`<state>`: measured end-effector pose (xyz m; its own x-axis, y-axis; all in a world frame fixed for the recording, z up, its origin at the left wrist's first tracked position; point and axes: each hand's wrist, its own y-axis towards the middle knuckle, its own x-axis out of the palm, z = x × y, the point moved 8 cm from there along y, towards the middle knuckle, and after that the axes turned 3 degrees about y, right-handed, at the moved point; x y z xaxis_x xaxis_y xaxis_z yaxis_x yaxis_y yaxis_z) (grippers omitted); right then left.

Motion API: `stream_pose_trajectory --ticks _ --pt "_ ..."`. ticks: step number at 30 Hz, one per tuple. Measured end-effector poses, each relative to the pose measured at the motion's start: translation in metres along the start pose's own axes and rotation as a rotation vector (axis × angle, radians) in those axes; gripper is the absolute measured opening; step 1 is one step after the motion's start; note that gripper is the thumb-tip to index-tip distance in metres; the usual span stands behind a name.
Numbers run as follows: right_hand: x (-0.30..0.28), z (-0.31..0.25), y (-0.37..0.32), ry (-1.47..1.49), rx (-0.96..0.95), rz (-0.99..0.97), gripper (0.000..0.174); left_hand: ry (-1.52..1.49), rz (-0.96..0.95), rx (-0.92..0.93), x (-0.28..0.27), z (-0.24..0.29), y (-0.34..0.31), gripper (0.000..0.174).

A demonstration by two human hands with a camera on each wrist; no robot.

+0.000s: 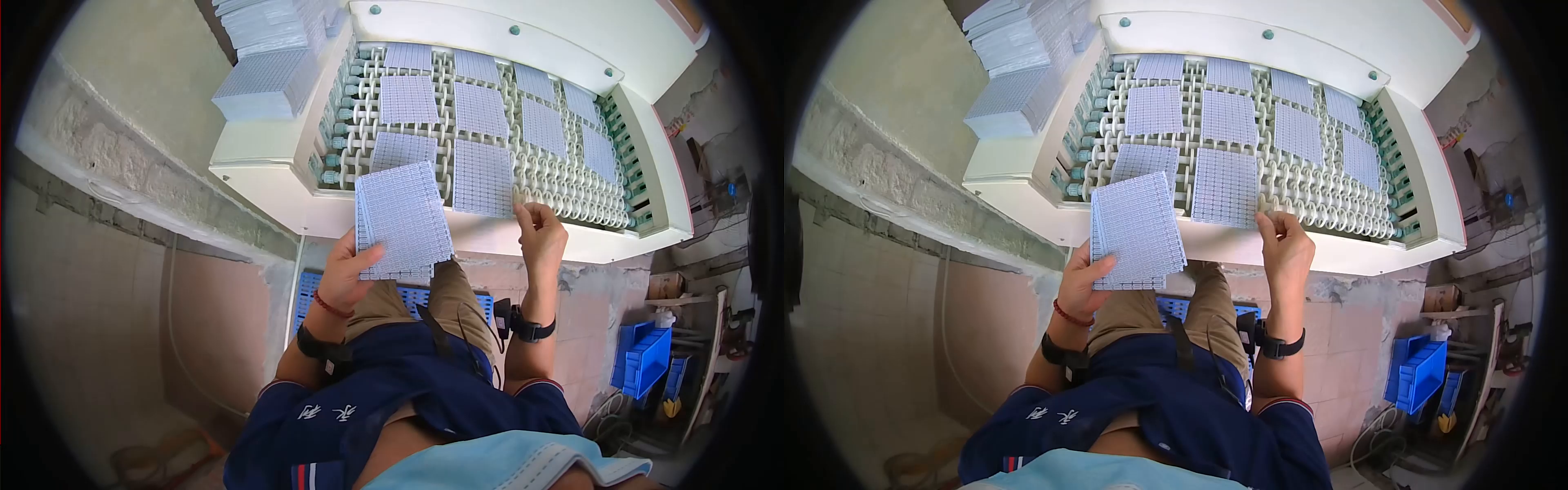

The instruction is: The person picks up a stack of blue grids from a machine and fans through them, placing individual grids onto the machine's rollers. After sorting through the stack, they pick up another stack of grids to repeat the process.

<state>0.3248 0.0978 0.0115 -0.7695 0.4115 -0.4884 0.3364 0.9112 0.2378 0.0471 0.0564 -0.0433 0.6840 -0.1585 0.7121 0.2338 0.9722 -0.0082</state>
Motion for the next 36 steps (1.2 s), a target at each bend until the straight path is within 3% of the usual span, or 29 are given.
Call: stream_pose_trajectory --ticks 1,3,5,8,11,14,18,20,26,30,32,33,35,36 --pt "-0.002 -0.007 -0.009 -0.012 -0.086 0.033 0.019 0.0 0.003 0.0 0.003 -0.002 0.002 0.038" --pt "0.026 -0.004 -0.03 0.37 0.163 -0.272 0.021 0.025 0.016 -0.018 0.012 -0.005 0.007 0.037" --pt "0.062 -0.008 -0.058 0.568 0.296 -0.56 0.021 0.021 0.015 -0.041 0.017 -0.014 0.011 0.036" --pt "0.066 0.004 -0.057 0.689 0.345 -0.545 0.016 0.015 0.012 -0.058 0.023 -0.017 0.014 0.035" --pt "0.035 0.024 -0.031 0.829 0.326 -0.39 0.013 0.017 0.017 -0.056 0.02 -0.019 0.01 0.034" --pt "-0.023 0.05 0.005 0.76 0.28 -0.126 0.01 0.009 0.024 -0.053 0.017 -0.017 0.008 0.034" --pt "-0.064 0.079 0.041 0.523 0.249 0.026 0.013 0.001 0.038 -0.072 0.01 -0.022 0.004 0.035" --pt "-0.078 0.088 0.05 0.102 0.214 0.111 0.016 0.008 0.049 -0.081 0.01 -0.022 -0.002 0.035" --pt "-0.162 0.141 0.069 0.334 0.268 0.293 0.018 0.006 0.059 -0.041 -0.002 -0.015 -0.005 0.037" --pt "-0.197 0.169 0.075 0.195 0.3 0.315 0.02 -0.012 0.043 -0.053 -0.002 -0.019 -0.003 0.038" --pt "-0.202 0.147 0.072 -0.35 0.196 0.336 0.023 -0.027 0.039 -0.069 0.005 -0.021 -0.001 0.037" --pt "-0.199 0.143 0.069 -0.352 0.195 0.34 0.023 -0.037 0.047 -0.077 0.007 -0.022 0.0 0.036" --pt "-0.189 0.103 0.055 -0.626 -0.03 0.492 0.025 -0.039 0.04 -0.082 0.008 -0.024 0.0 0.036" --pt "-0.177 0.09 0.051 -0.564 -0.042 0.462 0.022 -0.038 0.035 -0.088 0.009 -0.025 -0.001 0.037"
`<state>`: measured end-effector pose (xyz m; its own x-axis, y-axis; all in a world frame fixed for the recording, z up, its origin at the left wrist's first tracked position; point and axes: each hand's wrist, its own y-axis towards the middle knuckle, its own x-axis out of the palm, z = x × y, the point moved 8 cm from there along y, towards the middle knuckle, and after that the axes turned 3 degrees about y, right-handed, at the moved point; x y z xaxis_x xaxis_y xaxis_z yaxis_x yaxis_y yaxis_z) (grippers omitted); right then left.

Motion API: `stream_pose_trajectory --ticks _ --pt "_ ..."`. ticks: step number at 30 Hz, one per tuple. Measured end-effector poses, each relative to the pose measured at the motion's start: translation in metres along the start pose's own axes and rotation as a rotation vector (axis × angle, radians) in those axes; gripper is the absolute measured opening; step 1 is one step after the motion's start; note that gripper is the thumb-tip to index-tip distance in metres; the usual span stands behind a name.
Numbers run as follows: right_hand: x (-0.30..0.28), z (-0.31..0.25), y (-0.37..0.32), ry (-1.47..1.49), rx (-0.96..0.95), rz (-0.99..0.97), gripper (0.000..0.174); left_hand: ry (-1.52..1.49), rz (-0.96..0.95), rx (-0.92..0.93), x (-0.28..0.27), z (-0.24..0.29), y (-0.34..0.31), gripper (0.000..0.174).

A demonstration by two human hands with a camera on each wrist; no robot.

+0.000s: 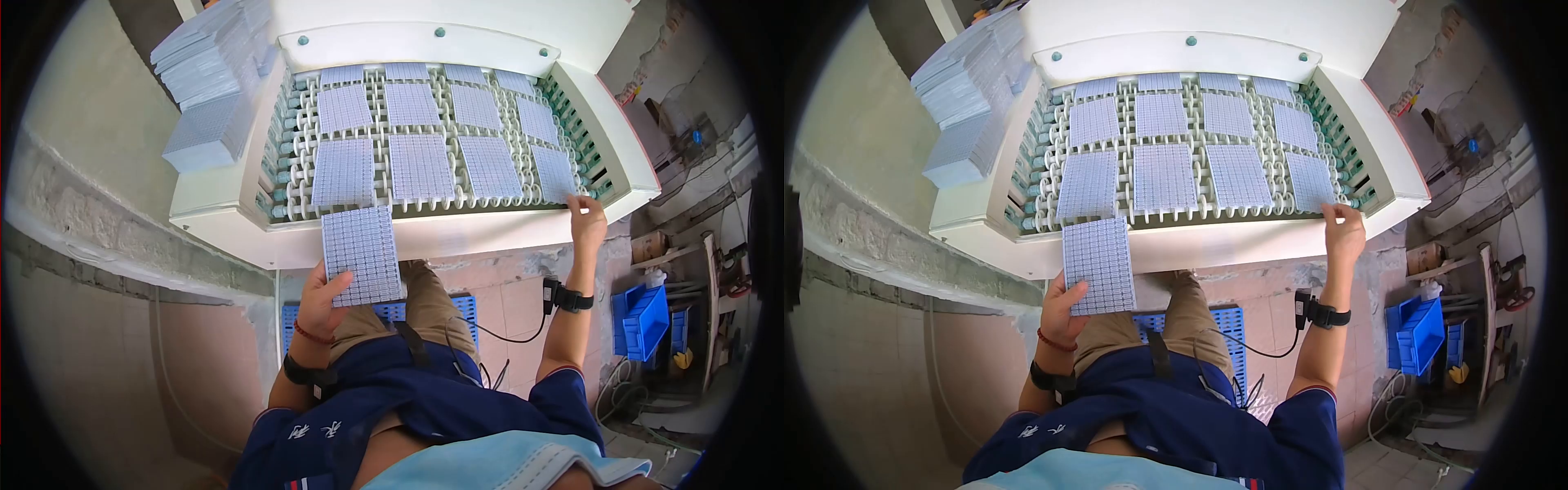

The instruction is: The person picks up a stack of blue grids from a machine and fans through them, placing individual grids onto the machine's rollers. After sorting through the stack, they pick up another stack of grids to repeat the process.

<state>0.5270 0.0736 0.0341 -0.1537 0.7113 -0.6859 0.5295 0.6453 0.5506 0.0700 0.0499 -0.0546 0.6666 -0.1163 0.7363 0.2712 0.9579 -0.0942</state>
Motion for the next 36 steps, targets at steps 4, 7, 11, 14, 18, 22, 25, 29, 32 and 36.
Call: stream_pose_trajectory --ticks 4,7,11,14,18,22,25,29,32,36 --pt "0.015 -0.108 -0.031 0.26 -0.503 -0.118 0.019 -0.019 -0.057 -0.009 0.008 -0.001 0.0 0.036" --pt "0.041 -0.138 -0.047 0.247 -0.61 -0.214 0.03 -0.134 -0.08 -0.03 0.011 0.0 -0.004 0.039" --pt "0.066 -0.15 -0.054 0.133 -0.644 -0.255 0.035 -0.163 -0.187 -0.011 0.01 0.008 -0.012 0.048" --pt "0.066 -0.151 -0.052 0.055 -0.622 -0.184 0.034 -0.136 -0.178 -0.006 0.007 0.008 -0.016 0.048" --pt "0.046 -0.168 -0.055 0.05 -0.662 -0.127 0.032 -0.114 -0.174 -0.01 0.009 0.008 -0.011 0.044" --pt "0.029 -0.184 -0.087 0.488 -0.466 -0.332 0.027 -0.061 -0.145 -0.009 0.006 0.003 -0.003 0.042" --pt "0.074 -0.177 -0.147 0.994 0.003 -0.869 0.025 -0.008 -0.168 0.029 0.009 0.002 0.004 0.04" --pt "0.092 -0.196 -0.21 1.208 0.339 -1.257 0.02 0.06 -0.089 0.027 0.014 0.002 0.004 0.037" --pt "0.098 -0.198 -0.219 1.24 0.419 -1.291 0.017 0.072 -0.066 0.029 0.013 0.001 0.003 0.035" --pt "0.098 -0.198 -0.216 1.291 0.448 -1.239 0.015 -0.059 -0.093 -0.004 -0.007 -0.009 0.004 0.036"
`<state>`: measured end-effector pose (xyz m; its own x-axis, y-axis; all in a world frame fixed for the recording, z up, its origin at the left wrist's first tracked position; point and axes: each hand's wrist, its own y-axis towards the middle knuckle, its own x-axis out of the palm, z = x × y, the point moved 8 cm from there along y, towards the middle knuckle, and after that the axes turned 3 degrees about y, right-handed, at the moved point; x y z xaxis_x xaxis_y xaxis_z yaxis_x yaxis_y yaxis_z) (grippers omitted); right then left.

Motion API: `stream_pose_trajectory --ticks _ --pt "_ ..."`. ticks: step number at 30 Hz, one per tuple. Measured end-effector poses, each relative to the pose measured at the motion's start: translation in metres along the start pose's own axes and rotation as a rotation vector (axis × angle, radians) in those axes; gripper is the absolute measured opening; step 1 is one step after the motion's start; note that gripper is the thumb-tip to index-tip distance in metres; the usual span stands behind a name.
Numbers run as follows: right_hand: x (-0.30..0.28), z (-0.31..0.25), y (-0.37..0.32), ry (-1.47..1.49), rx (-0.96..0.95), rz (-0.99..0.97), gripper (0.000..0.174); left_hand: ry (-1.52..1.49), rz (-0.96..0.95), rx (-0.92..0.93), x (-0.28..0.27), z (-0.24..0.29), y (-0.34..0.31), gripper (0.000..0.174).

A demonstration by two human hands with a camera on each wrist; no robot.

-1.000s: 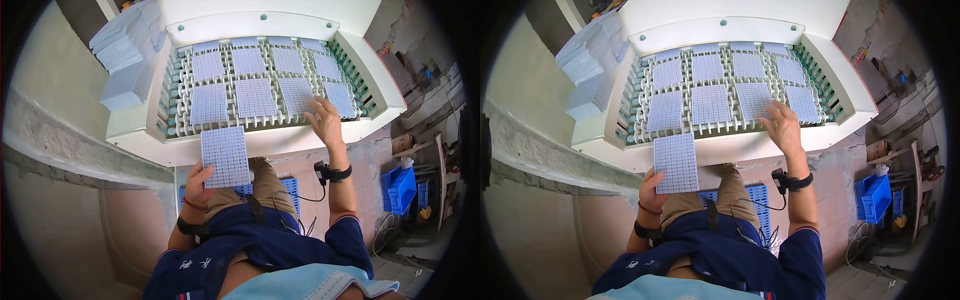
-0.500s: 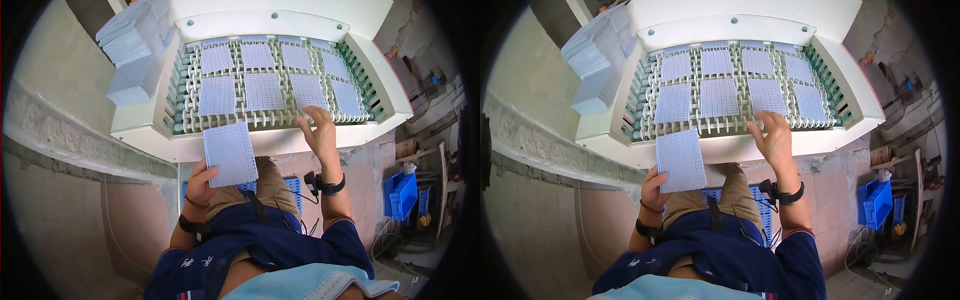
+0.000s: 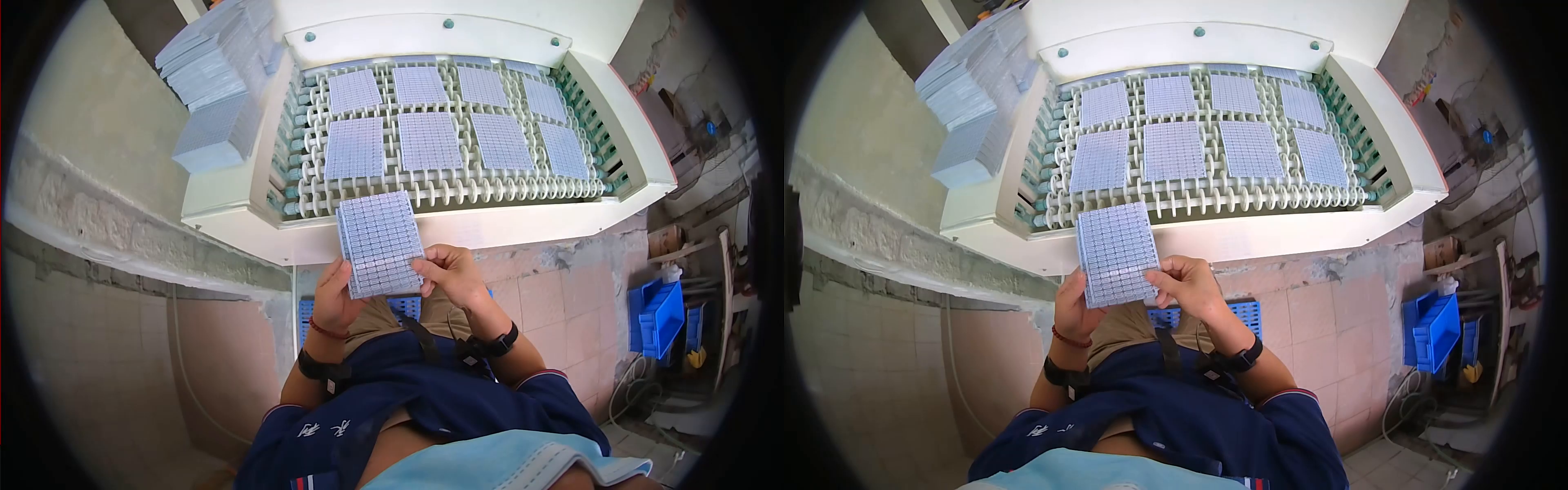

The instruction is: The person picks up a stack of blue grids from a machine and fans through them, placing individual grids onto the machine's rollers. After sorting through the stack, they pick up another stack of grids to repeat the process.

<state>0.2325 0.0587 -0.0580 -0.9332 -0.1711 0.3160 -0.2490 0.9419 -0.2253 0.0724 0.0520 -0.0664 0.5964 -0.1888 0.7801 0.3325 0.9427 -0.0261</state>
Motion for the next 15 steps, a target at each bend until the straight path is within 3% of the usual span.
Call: stream_pose_trajectory --ticks 3,15 --pt "-0.003 0.002 0.0 0.064 -0.029 0.018 0.019 -0.115 -0.055 -0.07 0.025 0.0 -0.004 0.039" --pt "-0.013 0.001 -0.004 -0.105 -0.007 0.045 0.02 -0.032 -0.033 -0.009 0.013 0.006 -0.008 0.035"
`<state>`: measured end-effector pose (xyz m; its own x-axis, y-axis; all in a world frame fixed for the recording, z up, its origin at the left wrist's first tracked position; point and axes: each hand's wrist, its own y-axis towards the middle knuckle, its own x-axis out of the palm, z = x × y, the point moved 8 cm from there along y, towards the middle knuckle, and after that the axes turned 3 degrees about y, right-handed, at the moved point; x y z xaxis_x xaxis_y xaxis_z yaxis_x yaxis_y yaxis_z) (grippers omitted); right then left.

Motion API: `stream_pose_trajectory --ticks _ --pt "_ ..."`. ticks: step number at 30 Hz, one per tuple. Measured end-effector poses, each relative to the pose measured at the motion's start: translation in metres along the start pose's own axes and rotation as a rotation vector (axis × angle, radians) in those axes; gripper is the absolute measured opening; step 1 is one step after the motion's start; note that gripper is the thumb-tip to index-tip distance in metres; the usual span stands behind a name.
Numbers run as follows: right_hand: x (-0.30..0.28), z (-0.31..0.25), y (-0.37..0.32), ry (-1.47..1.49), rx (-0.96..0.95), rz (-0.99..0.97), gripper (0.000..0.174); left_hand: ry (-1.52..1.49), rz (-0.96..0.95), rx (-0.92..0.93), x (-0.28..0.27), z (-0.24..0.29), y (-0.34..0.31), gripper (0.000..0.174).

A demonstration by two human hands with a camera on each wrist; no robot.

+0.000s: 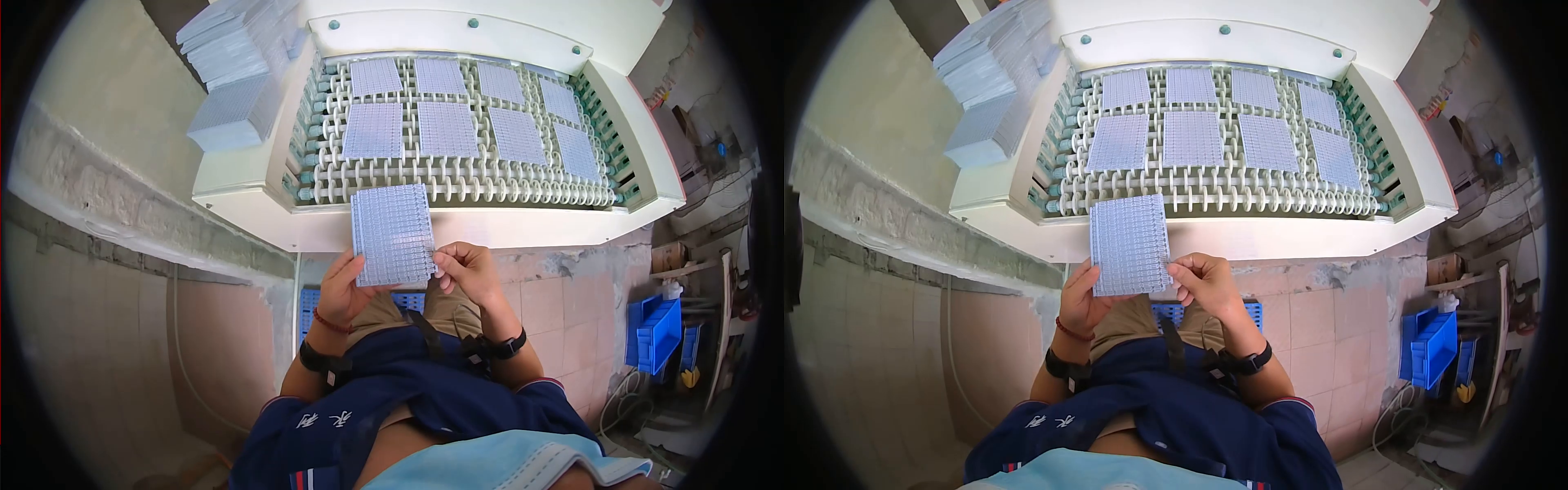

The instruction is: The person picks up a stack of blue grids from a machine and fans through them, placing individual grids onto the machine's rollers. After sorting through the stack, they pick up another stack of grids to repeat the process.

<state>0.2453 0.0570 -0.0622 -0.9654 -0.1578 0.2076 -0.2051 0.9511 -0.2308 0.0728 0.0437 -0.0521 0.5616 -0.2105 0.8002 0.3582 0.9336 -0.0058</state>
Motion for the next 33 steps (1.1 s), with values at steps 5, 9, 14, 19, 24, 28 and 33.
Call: stream_pose_trajectory --ticks 5,9,14,19,24,28,33 --pt "0.001 0.0 -0.003 -0.045 0.026 -0.002 0.019 0.024 0.028 -0.008 -0.007 -0.002 -0.001 0.034" --pt "0.003 -0.003 -0.004 -0.015 0.017 -0.004 0.018 0.039 0.016 -0.008 -0.008 -0.004 -0.001 0.033" --pt "0.007 -0.002 -0.004 -0.018 0.003 -0.004 0.017 0.034 -0.003 -0.015 -0.004 -0.004 -0.001 0.033" --pt "0.006 -0.003 -0.003 -0.046 -0.007 -0.002 0.017 0.031 0.02 -0.005 -0.007 -0.003 -0.001 0.033" --pt "-0.034 -0.027 -0.007 0.124 -0.156 0.199 0.014 0.049 0.019 0.065 -0.016 0.009 -0.005 0.039" --pt "-0.085 -0.03 -0.01 0.163 -0.254 0.379 0.014 -0.001 -0.009 0.094 -0.009 0.031 -0.013 0.036" --pt "-0.071 -0.022 0.005 0.105 -0.184 0.317 0.016 0.016 0.001 0.146 -0.013 0.046 -0.023 0.039"
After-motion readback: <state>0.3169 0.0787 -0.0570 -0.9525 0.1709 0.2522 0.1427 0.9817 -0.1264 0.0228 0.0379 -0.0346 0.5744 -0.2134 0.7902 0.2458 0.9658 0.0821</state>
